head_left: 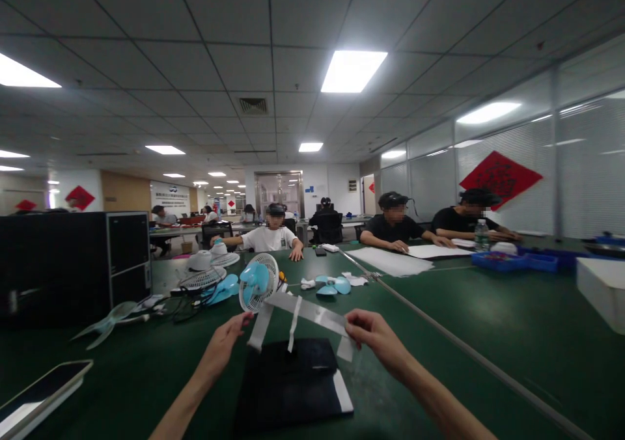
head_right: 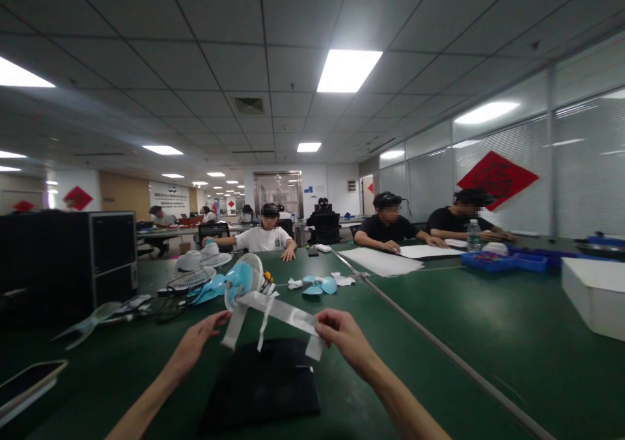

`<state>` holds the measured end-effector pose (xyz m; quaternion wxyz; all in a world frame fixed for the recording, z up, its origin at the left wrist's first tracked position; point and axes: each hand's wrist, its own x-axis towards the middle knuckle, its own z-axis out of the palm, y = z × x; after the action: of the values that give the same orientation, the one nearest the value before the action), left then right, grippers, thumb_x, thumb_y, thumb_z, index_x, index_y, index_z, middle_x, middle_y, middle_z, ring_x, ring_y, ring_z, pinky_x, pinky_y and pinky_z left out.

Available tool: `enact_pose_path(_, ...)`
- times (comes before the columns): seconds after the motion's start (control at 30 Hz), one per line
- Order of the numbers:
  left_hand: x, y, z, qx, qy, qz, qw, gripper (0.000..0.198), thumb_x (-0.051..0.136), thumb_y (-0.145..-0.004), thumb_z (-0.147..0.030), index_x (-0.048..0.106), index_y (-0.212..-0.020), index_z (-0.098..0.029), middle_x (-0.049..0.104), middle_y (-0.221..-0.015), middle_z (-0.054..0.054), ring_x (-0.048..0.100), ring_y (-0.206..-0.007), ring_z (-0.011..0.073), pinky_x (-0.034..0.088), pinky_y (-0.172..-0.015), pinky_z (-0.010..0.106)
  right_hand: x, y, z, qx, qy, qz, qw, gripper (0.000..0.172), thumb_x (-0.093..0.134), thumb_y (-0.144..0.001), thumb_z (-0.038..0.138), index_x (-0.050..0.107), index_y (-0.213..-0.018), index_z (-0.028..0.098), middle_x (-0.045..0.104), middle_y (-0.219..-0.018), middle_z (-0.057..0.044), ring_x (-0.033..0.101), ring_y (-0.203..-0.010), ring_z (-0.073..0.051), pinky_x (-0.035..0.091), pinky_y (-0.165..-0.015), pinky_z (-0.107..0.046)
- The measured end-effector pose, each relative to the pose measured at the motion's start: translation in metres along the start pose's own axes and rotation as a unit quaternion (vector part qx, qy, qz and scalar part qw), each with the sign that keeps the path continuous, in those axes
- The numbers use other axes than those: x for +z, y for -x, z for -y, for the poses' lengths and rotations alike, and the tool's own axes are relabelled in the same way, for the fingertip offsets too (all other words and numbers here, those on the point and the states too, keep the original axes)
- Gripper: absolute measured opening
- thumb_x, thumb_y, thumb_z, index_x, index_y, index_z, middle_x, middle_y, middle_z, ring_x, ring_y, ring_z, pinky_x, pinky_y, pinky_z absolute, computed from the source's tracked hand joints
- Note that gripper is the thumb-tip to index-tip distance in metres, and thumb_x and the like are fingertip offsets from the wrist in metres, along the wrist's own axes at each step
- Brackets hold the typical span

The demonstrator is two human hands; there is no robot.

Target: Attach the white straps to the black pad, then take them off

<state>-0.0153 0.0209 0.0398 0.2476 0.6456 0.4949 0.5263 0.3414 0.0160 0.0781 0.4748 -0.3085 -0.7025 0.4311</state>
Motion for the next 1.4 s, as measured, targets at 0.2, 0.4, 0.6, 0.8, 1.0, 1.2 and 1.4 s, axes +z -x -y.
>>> enact_pose_path(0.2,-0.005,0.017,-0.032,-0.048,0.053,0.06,0.996,0.056,0.048,-0.08,-0.066,0.068,-0.084,-0.013,0.064,-0.071,0.001,0.056,-0.066,0.0154,0.042,-0.061,0.025,0.02,-0.013,0.001,0.073,-0.005,0.049,0.996,0.024,0.067,-0.069,0.036,0.064,-0.078,0.014,0.056,-0.067,0.002,0.048,-0.06,-0.01,0.037,-0.055,-0.023)
enact_pose_path(0.4,-0.001,0.02,-0.035,-0.075,0.069,0.104,0.989,0.043,0.062,-0.075,-0.056,0.064,-0.077,-0.013,0.061,-0.067,-0.002,0.054,-0.064,0.0137,0.038,-0.06,0.023,0.029,-0.019,-0.02,0.106,-0.032,0.033,0.993,0.016,0.063,-0.066,0.026,0.064,-0.074,0.012,0.053,-0.059,0.004,0.044,-0.053,-0.008,0.03,-0.05,-0.02)
enact_pose_path(0.6,0.004,0.02,-0.025,-0.132,0.154,0.141,0.969,0.035,0.068,-0.072,-0.047,0.061,-0.075,-0.013,0.059,-0.067,-0.002,0.053,-0.061,0.0111,0.038,-0.056,0.021,0.031,-0.01,-0.035,0.149,-0.017,0.022,0.988,0.015,0.061,-0.066,0.027,0.064,-0.072,0.013,0.053,-0.057,0.004,0.043,-0.051,-0.008,0.029,-0.049,-0.021)
enact_pose_path(0.8,0.003,0.027,-0.031,-0.196,0.141,0.213,0.947,0.034,0.072,-0.068,-0.044,0.059,-0.078,-0.014,0.053,-0.064,-0.005,0.046,-0.051,0.0061,0.035,-0.046,0.018,0.025,-0.004,-0.035,0.184,0.004,0.022,0.983,0.013,0.06,-0.065,0.024,0.063,-0.069,0.013,0.052,-0.054,0.004,0.043,-0.05,-0.008,0.029,-0.047,-0.021)
enact_pose_path(1.0,0.004,0.033,-0.033,-0.234,0.086,0.294,0.923,0.036,0.073,-0.064,-0.042,0.058,-0.079,-0.014,0.053,-0.057,-0.005,0.048,-0.043,0.0063,0.037,-0.042,0.019,0.02,-0.002,-0.039,0.226,0.065,0.05,0.971,0.01,0.057,-0.061,0.016,0.065,-0.068,0.013,0.054,-0.053,0.004,0.048,-0.049,-0.009,0.033,-0.045,-0.02)
enact_pose_path(1.2,0.008,0.03,-0.011,-0.258,0.034,0.314,0.913,0.032,0.072,-0.061,-0.042,0.06,-0.07,-0.014,0.052,-0.044,-0.005,0.049,-0.037,0.0083,0.035,-0.038,0.019,0.025,-0.002,-0.044,0.227,0.137,0.051,0.963,0.007,0.057,-0.061,0.015,0.063,-0.059,0.014,0.051,-0.048,0.005,0.041,-0.044,-0.007,0.029,-0.042,-0.019)
enact_pose_path(1.4,0.013,0.03,0.004,-0.283,-0.02,0.324,0.902,0.034,0.075,-0.057,-0.044,0.058,-0.064,-0.015,0.057,-0.042,-0.002,0.055,-0.038,0.0122,0.039,-0.036,0.019,0.028,-0.003,-0.055,0.21,0.189,0.069,0.957,0.011,0.055,-0.062,0.013,0.066,-0.06,0.015,0.054,-0.05,0.004,0.043,-0.046,-0.008,0.031,-0.045,-0.019)
